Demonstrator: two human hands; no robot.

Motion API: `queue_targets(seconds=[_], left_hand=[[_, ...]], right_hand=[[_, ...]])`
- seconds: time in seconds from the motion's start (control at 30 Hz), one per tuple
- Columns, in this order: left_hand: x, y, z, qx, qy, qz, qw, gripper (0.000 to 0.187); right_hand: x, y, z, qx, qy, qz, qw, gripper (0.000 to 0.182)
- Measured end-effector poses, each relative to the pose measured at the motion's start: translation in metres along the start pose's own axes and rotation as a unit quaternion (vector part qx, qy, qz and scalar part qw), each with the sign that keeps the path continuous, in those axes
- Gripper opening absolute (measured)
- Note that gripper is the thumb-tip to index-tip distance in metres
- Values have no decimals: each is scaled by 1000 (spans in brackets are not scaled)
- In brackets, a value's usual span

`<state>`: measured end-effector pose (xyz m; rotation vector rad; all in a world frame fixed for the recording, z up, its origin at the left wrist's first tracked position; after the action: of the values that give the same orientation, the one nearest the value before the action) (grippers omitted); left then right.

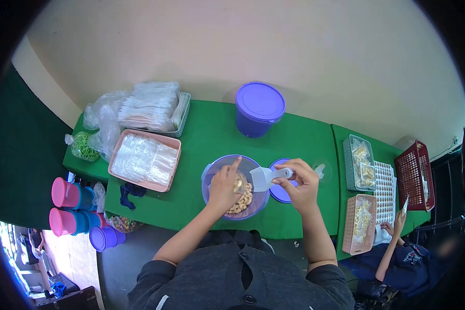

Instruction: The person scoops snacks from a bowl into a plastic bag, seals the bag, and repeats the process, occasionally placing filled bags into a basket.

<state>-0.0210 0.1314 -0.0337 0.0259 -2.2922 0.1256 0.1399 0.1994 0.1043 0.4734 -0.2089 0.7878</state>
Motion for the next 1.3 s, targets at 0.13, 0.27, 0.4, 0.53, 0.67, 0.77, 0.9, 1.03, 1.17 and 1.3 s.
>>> queue_targets(seconds=[0.13,0.27,0.4,0.53,0.67,0.77,0.9,1.03,1.17,1.3], left_hand=[[-11,6,13,-16,-112,-8,993,109],[6,6,29,-124,-385,-132,905,96],[28,2,50,-127,-635,-70,759,76],[48,-7,32,-135,-691,-26,710,69],[53,-14,23,-161,-664,-21,730,74],[47,-17,25,-171,-605,-66,775,64],[61,-22,21,-97,-544,-79,829,42],[48,-19,35,-42,-530,-86,843,29],[37,-15,5,-82,-537,-102,833,23],[35,-18,4,-79,-523,-99,843,15]], right_hand=[[1,0,-2,7,-24,-2,1000,23],[9,-1,-26,-60,-8,-61,996,21],[-13,-7,-82,-181,-51,-5,982,19],[-75,-23,-134,-219,-107,202,949,22],[-110,-36,-150,-203,-269,319,886,23],[-109,-33,-154,-241,-285,317,872,21],[-86,-8,-110,-164,-237,175,941,21],[-81,-3,-87,-144,144,49,978,23],[-87,-4,-73,-74,224,24,971,15],[-81,-10,-74,-66,275,-71,956,11]])
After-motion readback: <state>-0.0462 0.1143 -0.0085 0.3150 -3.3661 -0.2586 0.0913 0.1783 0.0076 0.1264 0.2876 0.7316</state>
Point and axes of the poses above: each hand's wrist, its own y-axis towards the middle knuckle, its own x-axis out of the back of the hand, z = x × y, the point moved 7 cm from there along y, towards the middle knuckle, and after that the axes turned 14 degrees about z, right-handed, at the moved point
